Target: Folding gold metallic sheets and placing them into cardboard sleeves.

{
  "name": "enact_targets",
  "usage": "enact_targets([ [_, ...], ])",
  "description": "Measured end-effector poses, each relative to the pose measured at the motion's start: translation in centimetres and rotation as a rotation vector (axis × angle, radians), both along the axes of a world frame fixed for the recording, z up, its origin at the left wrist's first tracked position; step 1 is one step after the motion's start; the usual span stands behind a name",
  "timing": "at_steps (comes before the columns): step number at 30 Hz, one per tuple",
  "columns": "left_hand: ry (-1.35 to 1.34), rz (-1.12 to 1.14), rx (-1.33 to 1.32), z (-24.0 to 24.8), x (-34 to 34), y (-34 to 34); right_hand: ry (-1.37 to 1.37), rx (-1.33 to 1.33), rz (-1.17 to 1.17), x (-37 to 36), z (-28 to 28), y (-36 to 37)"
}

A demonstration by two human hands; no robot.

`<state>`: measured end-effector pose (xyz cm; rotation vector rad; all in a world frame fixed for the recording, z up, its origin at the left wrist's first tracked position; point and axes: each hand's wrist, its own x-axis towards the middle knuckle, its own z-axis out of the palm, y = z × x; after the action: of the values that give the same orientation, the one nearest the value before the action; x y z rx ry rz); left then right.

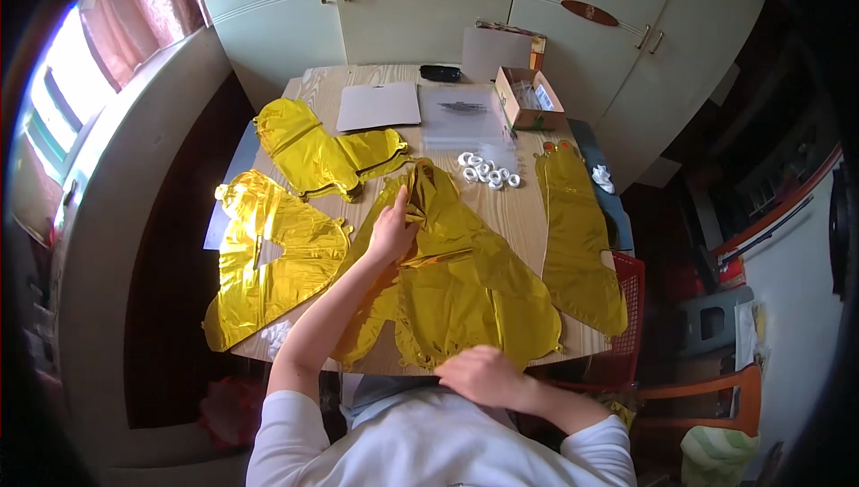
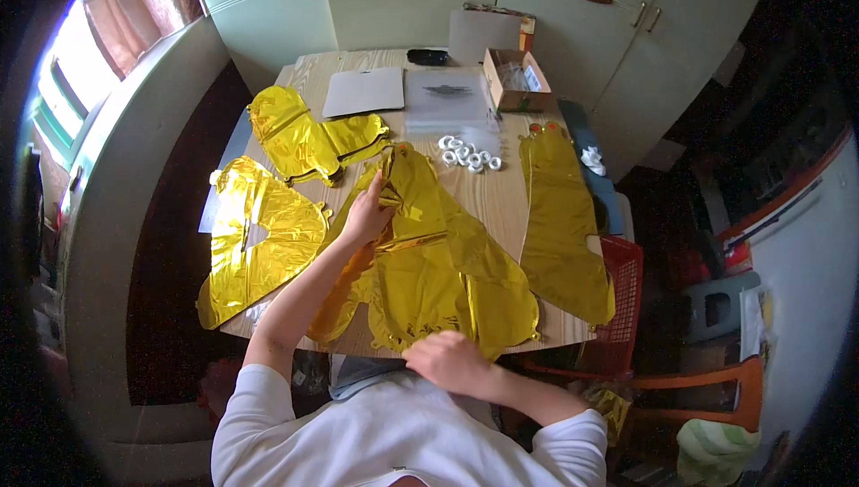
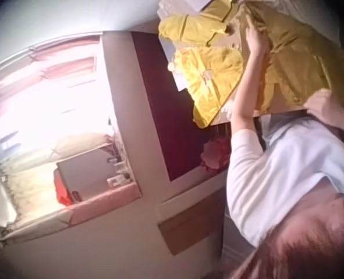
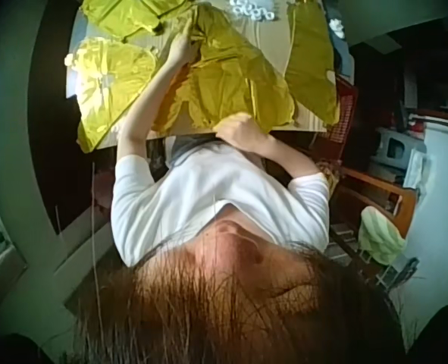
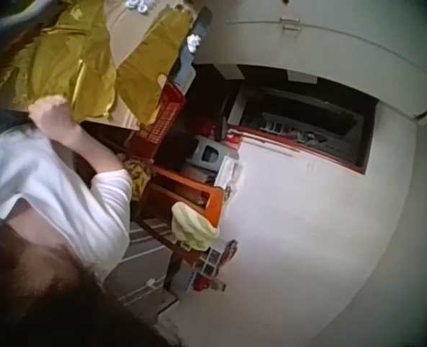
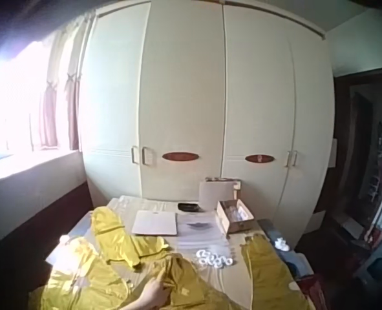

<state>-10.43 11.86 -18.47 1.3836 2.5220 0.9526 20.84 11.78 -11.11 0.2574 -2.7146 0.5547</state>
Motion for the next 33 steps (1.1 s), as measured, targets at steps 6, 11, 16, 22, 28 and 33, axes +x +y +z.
enact_targets([
  [6,0.234,0.131,-0.028,2.8,1.7,-1.3,0.04,0.08,-0.252,-4.8,-1.6,11.0],
  [11,0.343,-0.173,-0.143,4.0,6.2,-1.9,-0.166,0.033,-0.385,-5.8,-5.4,16.8],
  [16,0.359,-0.352,-0.215,2.6,9.1,-2.6,-0.198,0.042,-0.337,-6.1,-6.7,17.7],
  [22,0.416,-0.437,-0.221,1.7,9.0,-3.4,-0.204,0.078,-0.34,-6.4,-7.1,18.0],
  [28,0.423,-0.406,-0.225,1.8,8.9,-3.7,-0.198,0.075,-0.339,-6.5,-7.1,18.0],
  [33,0.422,-0.406,-0.245,2.0,8.6,-4.0,-0.192,0.121,-0.326,-6.4,-6.7,17.6],
])
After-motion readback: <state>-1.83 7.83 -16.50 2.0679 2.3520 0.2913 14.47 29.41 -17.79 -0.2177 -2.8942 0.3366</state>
